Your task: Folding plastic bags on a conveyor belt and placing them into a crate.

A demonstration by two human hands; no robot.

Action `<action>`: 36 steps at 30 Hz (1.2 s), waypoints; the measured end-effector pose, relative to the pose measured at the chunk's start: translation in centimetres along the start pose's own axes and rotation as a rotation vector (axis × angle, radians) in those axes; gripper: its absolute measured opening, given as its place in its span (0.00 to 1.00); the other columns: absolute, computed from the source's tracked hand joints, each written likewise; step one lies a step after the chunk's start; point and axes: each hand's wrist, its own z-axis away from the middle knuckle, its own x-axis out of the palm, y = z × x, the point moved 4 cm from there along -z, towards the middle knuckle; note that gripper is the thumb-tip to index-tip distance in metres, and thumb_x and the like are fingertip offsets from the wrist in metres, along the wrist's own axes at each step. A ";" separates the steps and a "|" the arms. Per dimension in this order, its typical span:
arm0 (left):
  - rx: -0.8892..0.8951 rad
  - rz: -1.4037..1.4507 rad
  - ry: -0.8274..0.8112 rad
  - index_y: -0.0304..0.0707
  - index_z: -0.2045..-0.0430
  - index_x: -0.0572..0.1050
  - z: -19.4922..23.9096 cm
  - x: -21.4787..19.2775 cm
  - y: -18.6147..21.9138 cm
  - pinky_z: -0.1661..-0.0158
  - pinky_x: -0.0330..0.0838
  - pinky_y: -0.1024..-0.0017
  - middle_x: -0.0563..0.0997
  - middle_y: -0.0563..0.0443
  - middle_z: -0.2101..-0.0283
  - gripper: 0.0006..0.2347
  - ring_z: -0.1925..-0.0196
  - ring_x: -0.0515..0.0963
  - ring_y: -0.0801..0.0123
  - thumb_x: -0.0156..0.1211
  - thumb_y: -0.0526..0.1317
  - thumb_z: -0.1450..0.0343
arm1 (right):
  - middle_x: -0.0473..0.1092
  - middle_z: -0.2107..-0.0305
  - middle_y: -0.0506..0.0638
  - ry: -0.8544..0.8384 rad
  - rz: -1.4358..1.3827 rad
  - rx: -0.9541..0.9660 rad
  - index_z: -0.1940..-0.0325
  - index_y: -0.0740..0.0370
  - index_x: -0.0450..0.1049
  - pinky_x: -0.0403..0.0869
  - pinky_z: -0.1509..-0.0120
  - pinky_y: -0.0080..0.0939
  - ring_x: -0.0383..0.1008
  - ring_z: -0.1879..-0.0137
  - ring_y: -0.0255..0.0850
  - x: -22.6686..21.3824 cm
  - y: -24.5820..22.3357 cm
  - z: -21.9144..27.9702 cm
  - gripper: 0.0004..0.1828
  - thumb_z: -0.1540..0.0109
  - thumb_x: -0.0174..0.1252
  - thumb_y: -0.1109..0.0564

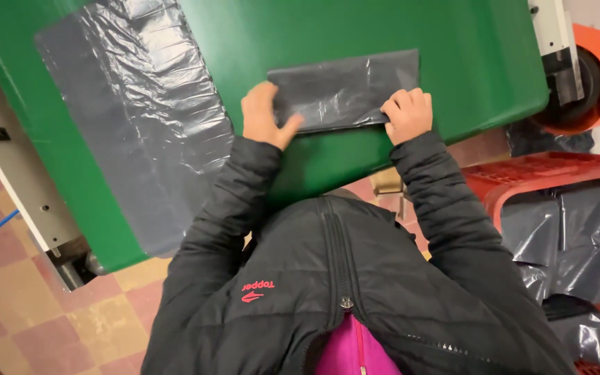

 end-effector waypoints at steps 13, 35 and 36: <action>0.622 -0.372 -0.781 0.44 0.72 0.79 -0.1 7.5 7.0 0.65 0.70 0.63 0.82 0.55 0.66 0.07 0.62 0.78 0.58 0.64 0.45 0.35 | 0.72 0.51 0.63 -0.037 -0.508 -0.140 0.51 0.69 0.73 0.69 0.33 0.56 0.72 0.43 0.62 2.3 -7.3 1.6 0.20 0.48 0.61 0.64; -0.031 -0.511 -0.178 0.41 0.69 0.73 -5.7 19.5 2.1 0.68 0.73 0.51 0.83 0.44 0.70 0.13 0.69 0.82 0.49 0.57 0.51 0.27 | 0.68 0.48 0.55 0.104 -2.004 1.144 0.42 0.64 0.62 0.73 0.41 0.55 0.72 0.46 0.49 8.3 7.2 12.9 0.10 0.26 0.49 0.59; 0.011 -0.538 -0.078 0.42 0.69 0.74 -5.6 18.5 3.1 0.69 0.71 0.52 0.82 0.46 0.70 0.13 0.68 0.82 0.51 0.59 0.52 0.30 | 0.69 0.55 0.52 0.140 -1.599 1.238 0.42 0.61 0.60 0.76 0.51 0.49 0.73 0.55 0.44 6.0 6.8 11.6 0.14 0.31 0.51 0.60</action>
